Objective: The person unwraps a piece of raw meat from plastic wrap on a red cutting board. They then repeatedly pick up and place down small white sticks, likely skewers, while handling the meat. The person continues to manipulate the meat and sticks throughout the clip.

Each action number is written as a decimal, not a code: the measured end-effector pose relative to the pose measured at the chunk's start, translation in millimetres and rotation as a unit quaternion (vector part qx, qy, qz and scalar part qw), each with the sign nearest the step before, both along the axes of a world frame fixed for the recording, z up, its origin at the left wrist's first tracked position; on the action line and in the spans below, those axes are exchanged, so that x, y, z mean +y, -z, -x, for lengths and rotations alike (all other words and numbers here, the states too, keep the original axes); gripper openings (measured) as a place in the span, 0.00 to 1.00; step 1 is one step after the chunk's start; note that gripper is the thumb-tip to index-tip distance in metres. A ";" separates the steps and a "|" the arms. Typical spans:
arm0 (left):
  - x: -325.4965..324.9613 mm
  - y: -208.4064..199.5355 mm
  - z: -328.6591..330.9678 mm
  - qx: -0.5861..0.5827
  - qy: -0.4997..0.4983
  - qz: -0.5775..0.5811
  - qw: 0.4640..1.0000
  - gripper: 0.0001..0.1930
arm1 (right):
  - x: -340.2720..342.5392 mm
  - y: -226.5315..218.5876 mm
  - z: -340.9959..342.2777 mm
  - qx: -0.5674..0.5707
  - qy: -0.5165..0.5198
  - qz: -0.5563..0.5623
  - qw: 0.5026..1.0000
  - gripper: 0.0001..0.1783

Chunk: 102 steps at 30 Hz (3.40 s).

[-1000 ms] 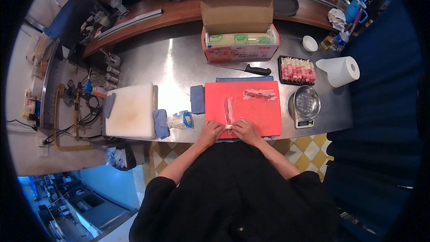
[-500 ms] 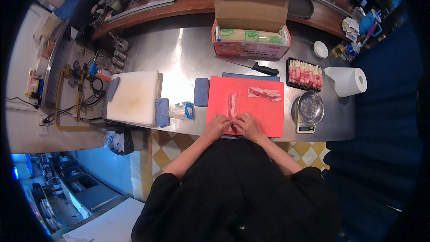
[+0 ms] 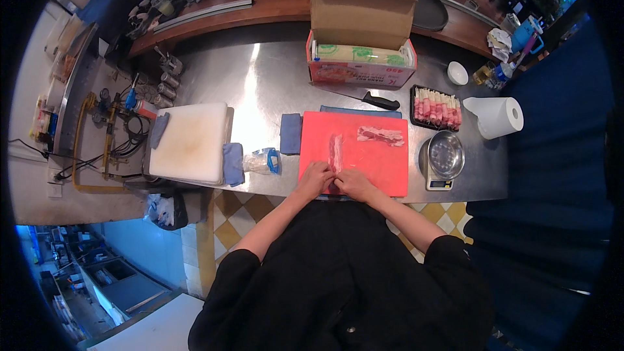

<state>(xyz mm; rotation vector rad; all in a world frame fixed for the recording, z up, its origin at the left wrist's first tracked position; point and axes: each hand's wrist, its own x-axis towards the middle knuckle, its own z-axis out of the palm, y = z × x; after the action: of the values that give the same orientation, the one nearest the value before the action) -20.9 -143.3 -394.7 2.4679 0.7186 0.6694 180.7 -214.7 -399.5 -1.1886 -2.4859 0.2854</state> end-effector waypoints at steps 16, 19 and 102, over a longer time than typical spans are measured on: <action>-12.9 4.2 -12.8 0.056 -0.035 -0.053 0.996 0.10 | 10.0 -9.7 -11.1 0.244 0.258 0.213 0.910 0.10; -11.3 -9.4 -14.6 0.076 -0.032 -0.014 0.997 0.07 | -3.3 -17.0 -9.0 0.248 0.256 0.128 0.925 0.11; 17.6 -12.7 -18.7 0.116 -0.088 0.136 0.980 0.05 | 1.8 -19.1 -4.2 0.108 0.109 -0.029 0.988 0.12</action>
<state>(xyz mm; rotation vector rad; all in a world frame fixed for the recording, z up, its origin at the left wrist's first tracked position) -2.2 -125.8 -382.0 2.2657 1.0519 0.3196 185.0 -213.0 -380.4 -1.3158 -2.1444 0.2647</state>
